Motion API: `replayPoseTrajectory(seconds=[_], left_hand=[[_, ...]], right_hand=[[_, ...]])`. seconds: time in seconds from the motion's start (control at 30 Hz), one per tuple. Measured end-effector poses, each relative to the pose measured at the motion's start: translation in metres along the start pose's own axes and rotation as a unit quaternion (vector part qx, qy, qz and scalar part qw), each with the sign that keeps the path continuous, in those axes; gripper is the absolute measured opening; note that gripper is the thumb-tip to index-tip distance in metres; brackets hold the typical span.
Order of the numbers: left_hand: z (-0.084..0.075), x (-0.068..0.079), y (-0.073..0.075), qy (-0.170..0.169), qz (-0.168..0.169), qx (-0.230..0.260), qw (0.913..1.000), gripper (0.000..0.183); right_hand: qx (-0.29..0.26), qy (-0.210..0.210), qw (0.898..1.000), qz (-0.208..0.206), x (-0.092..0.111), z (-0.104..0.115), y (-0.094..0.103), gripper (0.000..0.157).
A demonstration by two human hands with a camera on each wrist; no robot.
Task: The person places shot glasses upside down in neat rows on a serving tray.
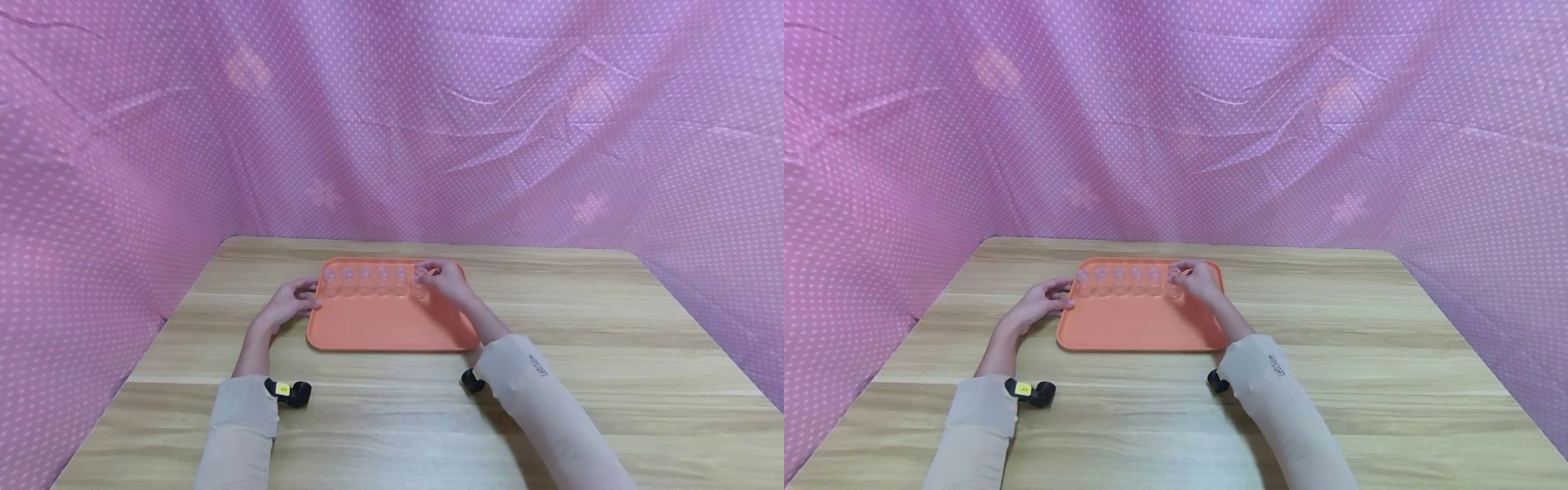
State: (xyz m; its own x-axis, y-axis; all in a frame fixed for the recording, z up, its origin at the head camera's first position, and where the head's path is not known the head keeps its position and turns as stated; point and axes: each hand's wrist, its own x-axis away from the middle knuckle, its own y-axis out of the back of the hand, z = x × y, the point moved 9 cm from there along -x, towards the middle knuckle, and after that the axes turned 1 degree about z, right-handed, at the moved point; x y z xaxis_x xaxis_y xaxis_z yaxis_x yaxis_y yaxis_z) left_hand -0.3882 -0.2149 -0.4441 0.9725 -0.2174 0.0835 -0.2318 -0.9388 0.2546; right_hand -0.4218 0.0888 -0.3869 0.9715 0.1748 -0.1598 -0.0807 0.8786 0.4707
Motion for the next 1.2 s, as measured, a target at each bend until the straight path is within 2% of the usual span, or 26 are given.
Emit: replayPoseTrajectory(seconds=[0.33,0.53,0.93,1.07,1.2], left_hand=[[-0.0002,0.0011,-0.0009,0.000,0.001,0.003,1.0000,0.061],[-0.0002,0.0008,-0.0006,0.002,0.001,0.013,0.9999,0.062],[0.0010,-0.0019,-0.0038,-0.004,0.007,0.007,0.9999,0.061],[0.0011,-0.0024,-0.0040,-0.006,0.008,0.009,0.9999,0.061],[0.0006,-0.0009,-0.0034,-0.004,0.006,0.007,0.9999,0.062]], right_hand=[[0.028,0.002,1.000,0.010,0.0006,0.0020,-0.0037,0.025],[0.024,0.001,0.999,0.024,0.0008,0.0021,-0.0061,0.026],[0.036,-0.002,0.999,0.025,-0.0003,-0.0025,-0.0048,0.026],[0.034,0.009,0.999,0.032,0.0006,-0.0011,-0.0033,0.031],[0.008,0.003,0.999,0.043,0.0041,0.0007,0.0018,0.040]])
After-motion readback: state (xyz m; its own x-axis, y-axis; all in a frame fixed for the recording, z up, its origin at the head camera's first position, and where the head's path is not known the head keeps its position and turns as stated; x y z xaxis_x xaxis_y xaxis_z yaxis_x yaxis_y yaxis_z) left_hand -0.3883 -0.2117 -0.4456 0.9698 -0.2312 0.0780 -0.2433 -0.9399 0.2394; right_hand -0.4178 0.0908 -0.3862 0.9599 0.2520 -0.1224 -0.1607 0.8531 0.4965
